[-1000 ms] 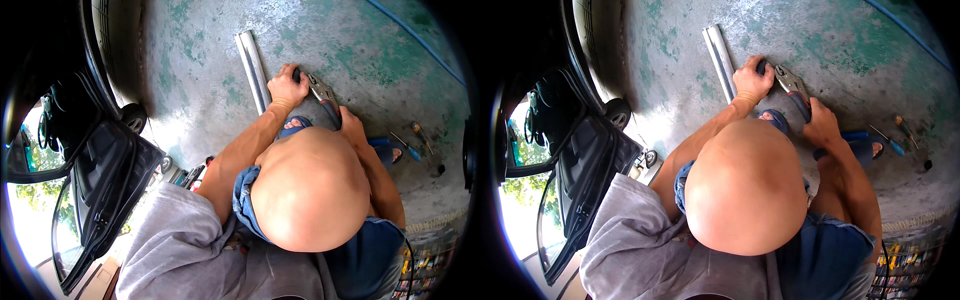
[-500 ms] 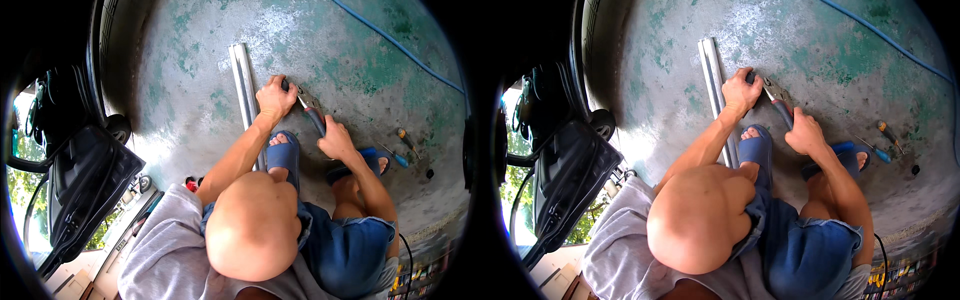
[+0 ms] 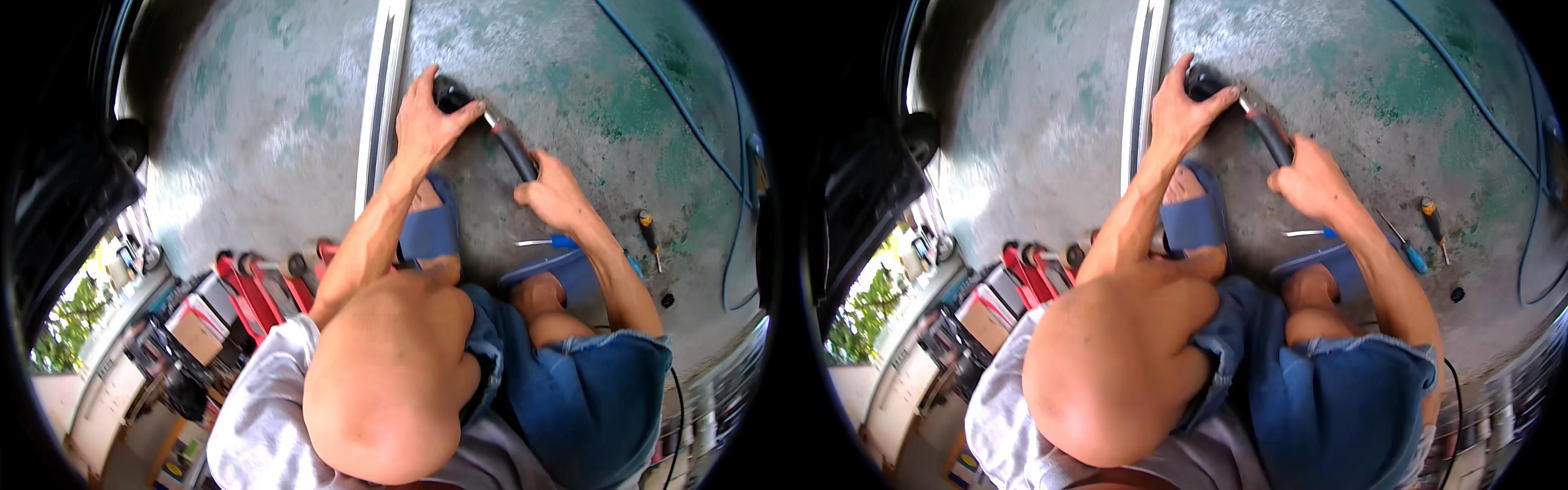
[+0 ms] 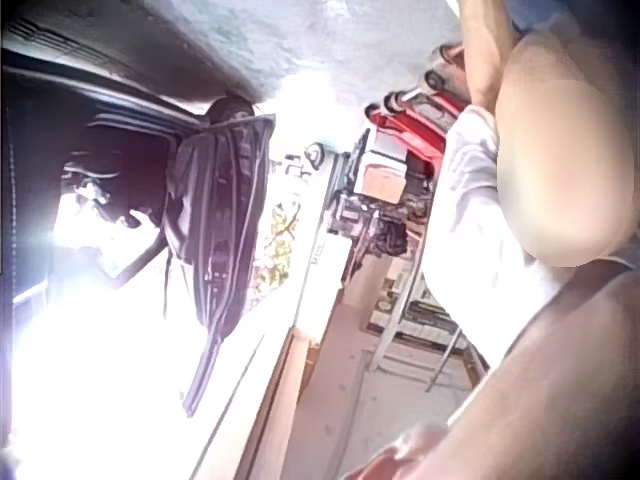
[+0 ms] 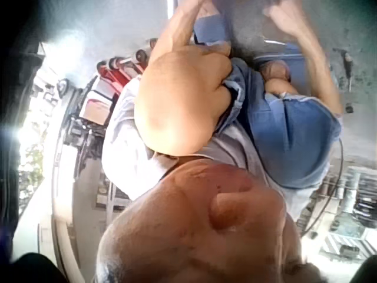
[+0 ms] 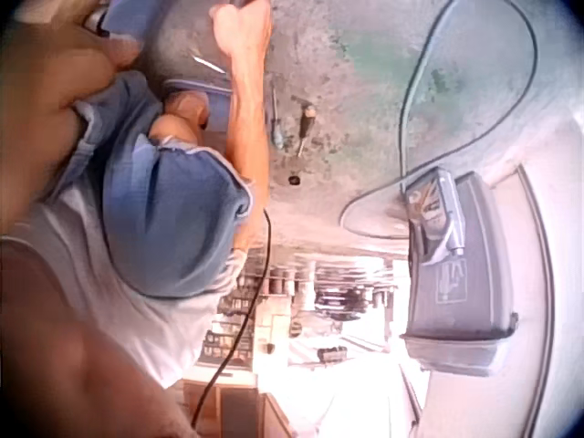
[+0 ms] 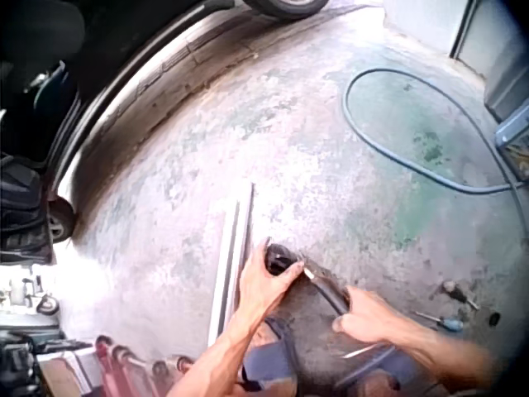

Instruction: The person uses pliers and a screwdriver to disassemble or repair a black plastic car component while sitting on the floor of a garage.

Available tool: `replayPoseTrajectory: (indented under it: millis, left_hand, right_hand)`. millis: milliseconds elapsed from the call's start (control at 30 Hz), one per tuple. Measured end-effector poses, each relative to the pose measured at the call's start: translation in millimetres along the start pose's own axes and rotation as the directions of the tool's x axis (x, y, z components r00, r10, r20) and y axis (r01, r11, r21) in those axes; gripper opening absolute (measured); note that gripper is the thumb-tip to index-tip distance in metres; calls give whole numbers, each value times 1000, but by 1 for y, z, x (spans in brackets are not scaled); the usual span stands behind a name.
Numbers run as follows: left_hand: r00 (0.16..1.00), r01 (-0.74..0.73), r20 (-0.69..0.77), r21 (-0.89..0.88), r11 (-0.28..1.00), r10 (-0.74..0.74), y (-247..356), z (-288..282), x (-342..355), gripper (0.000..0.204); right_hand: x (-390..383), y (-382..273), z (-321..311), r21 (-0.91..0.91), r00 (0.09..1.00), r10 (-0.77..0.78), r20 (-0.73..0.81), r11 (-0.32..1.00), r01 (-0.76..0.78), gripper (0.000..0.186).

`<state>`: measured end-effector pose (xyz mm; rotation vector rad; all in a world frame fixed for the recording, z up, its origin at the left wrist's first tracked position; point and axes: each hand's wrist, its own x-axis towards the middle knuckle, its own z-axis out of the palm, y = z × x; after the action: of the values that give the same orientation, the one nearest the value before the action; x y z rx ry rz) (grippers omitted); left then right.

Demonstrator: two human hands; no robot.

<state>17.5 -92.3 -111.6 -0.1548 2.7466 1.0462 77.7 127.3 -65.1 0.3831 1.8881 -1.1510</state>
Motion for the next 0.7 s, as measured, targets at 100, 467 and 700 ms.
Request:
replayPoseTrajectory:
  millis: [100,467,700]
  left_hand:
    - [999,41,8,-136,990,-40,1,1,-8,106]
    - [984,98,178,-624,776,19,14,11,-21,99]
    - [980,-76,108,-579,812,169,29,10,-16,93]
  right_hand:
    - [-12,-2,-5,79,999,7,-50,997,-3,58]
    - [-70,30,-3,403,974,-143,-176,892,204,55]
    - [-86,61,-8,802,993,-121,10,594,64,58]
